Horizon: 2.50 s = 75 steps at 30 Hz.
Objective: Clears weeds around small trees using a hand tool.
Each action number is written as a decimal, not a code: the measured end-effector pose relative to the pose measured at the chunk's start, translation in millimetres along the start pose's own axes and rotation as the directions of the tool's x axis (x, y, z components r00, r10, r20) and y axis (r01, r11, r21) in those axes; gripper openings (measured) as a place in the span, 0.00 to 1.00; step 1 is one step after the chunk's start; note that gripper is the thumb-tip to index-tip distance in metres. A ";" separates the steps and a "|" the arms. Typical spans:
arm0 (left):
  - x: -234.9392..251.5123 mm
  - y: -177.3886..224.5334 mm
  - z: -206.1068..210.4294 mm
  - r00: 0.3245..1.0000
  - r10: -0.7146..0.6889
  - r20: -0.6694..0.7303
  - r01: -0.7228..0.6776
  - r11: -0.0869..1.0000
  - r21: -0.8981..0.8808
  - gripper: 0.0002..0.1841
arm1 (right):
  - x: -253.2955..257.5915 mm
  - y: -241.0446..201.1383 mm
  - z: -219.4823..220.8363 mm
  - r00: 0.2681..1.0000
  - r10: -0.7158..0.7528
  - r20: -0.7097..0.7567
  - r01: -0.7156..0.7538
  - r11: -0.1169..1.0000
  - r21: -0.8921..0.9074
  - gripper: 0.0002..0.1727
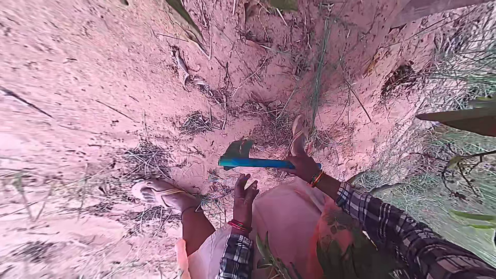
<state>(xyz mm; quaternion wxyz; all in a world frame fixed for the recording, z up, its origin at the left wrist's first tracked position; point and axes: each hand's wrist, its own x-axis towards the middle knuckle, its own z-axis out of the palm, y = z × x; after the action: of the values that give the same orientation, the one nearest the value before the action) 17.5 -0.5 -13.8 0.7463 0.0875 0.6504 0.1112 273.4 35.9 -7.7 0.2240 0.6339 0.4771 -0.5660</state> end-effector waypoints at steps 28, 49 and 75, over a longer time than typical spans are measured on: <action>11.4 -25.7 4.3 0.944 -0.280 -0.173 0.305 0.943 0.137 0.19 | 36.7 223.1 -118.2 0.334 0.812 -0.480 -0.144 0.547 0.825 0.20; 17.5 -36.6 -5.5 0.889 -0.333 -0.314 -0.026 0.648 -0.761 0.26 | 52.9 102.1 -4.4 0.945 0.192 -0.264 -0.022 0.844 0.536 0.24; 10.4 -16.3 7.6 0.925 -0.317 -0.211 0.118 0.765 -0.633 0.26 | 141.6 220.9 -122.0 0.455 0.805 -0.381 0.041 0.408 0.912 0.41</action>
<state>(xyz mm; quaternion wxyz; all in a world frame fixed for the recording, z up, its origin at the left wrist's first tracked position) 27.2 -13.1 -27.1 0.6323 -0.2529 0.6924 0.2384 510.9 88.0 -164.6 -0.2020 0.9375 0.0005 -0.2834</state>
